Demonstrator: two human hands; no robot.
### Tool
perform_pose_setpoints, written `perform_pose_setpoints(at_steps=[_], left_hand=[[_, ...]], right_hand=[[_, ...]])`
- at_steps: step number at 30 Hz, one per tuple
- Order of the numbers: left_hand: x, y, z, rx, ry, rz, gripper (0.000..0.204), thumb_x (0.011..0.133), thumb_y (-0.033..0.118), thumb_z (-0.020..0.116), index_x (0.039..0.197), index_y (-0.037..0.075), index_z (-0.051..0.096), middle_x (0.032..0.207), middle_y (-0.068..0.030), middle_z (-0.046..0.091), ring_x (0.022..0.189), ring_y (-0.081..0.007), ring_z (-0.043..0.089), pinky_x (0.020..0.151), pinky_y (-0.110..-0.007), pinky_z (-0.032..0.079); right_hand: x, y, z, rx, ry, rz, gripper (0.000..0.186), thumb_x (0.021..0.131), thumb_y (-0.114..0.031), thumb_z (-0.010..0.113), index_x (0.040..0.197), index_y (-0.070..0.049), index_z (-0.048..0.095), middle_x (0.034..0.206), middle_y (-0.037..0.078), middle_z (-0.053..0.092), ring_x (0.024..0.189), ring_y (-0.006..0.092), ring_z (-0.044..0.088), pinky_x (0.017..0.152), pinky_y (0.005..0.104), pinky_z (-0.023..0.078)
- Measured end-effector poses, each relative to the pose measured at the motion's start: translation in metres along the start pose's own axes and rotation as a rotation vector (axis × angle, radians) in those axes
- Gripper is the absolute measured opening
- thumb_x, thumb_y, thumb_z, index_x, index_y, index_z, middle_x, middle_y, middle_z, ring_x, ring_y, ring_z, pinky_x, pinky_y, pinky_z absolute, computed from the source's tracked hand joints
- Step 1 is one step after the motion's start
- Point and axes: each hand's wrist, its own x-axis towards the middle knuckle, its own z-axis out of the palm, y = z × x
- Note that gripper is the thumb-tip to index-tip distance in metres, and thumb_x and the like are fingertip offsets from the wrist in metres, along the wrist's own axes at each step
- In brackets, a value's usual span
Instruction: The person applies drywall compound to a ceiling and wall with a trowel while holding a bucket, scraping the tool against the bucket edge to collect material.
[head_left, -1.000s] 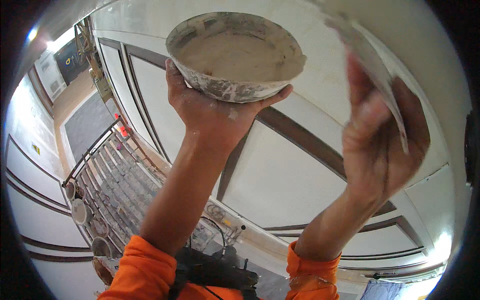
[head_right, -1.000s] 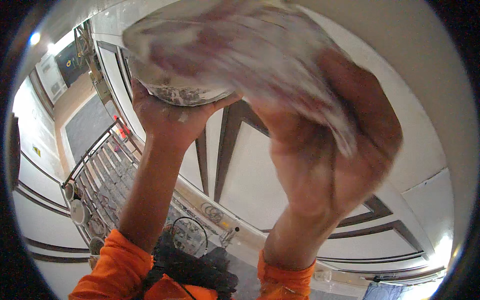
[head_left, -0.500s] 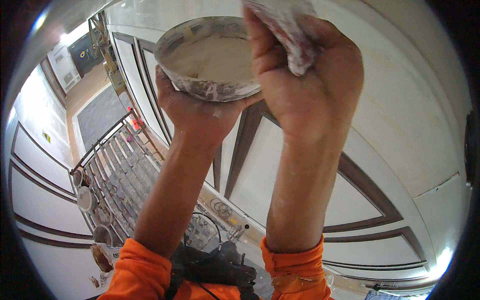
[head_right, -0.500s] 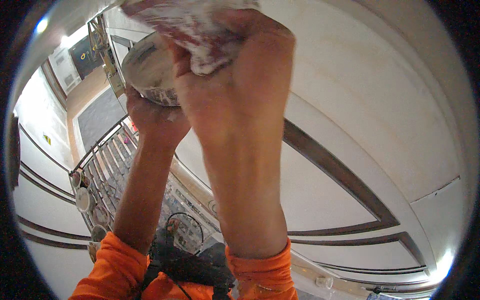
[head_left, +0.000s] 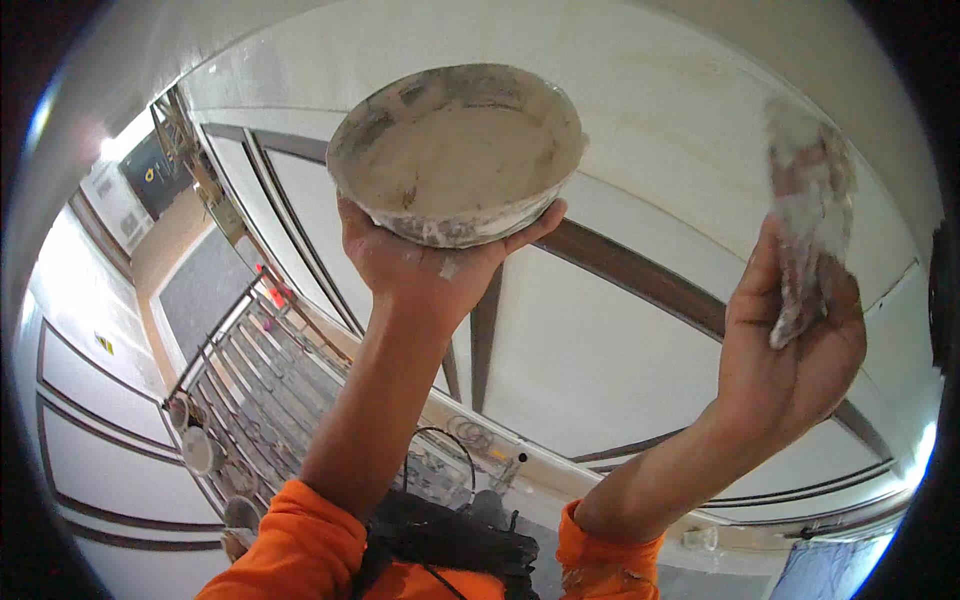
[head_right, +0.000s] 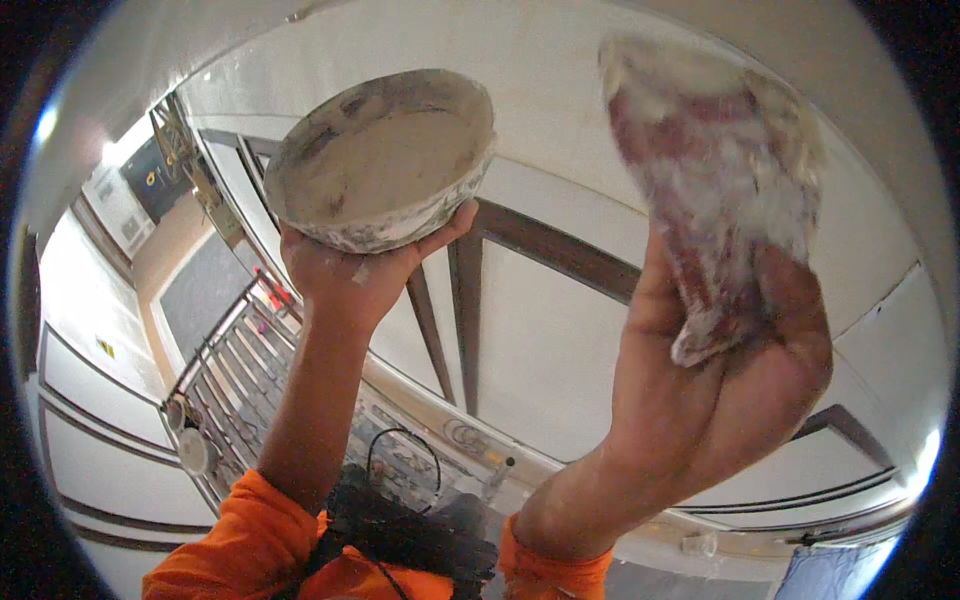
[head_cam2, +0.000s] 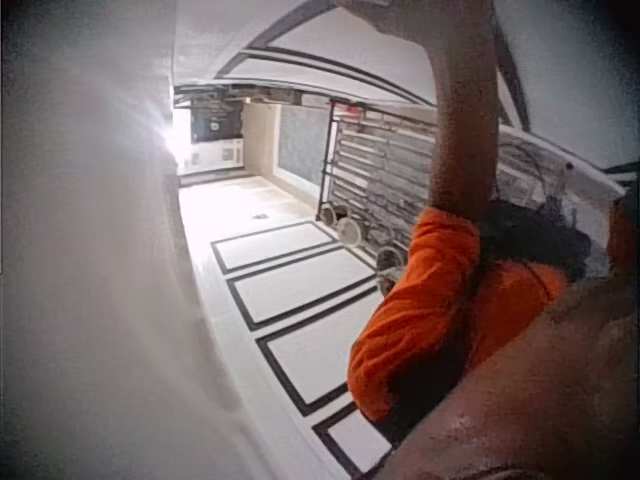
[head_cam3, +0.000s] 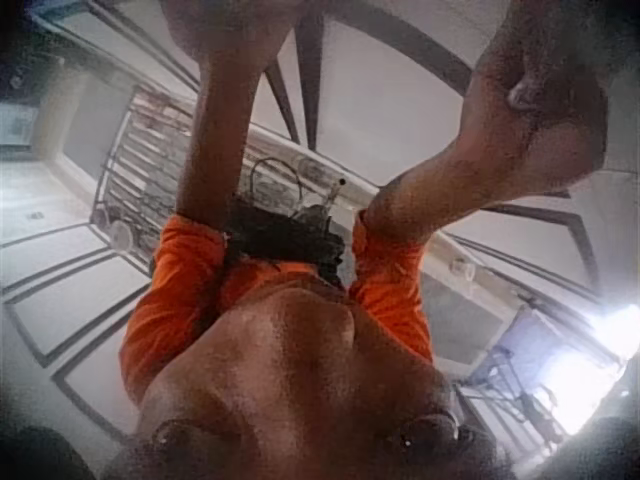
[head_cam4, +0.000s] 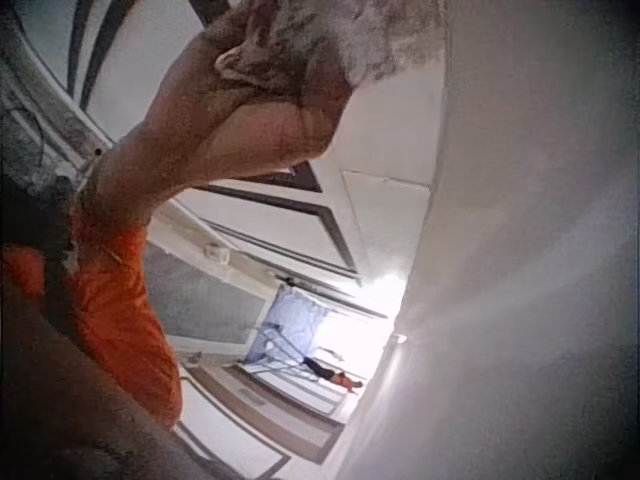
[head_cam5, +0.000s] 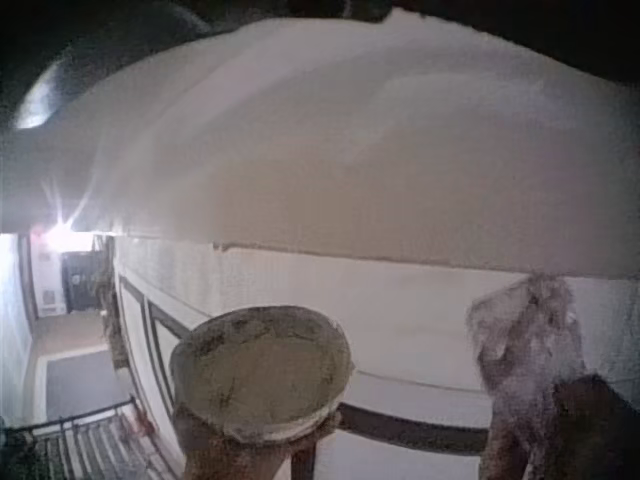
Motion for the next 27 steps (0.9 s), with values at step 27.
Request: perform_pose_setpoints(at_steps=[27], left_hand=[[0.003, 0.015, -0.02, -0.196, 0.084, -0.358, 0.073, 0.081, 0.065, 0.033, 0.139, 0.021, 0.031, 0.144, -0.0104, 0.028, 0.132, -0.0395, 0.024, 0.094, -0.072, 0.022]], right_hand=[[-0.026, 0.088, 0.052, -0.562, 0.394, -0.134, 0.043, 0.067, 0.001, 0.049, 0.109, 0.0, 0.055, 0.107, 0.012, 0.059, 0.098, 0.0249, 0.059, 0.086, 0.04, 0.049]])
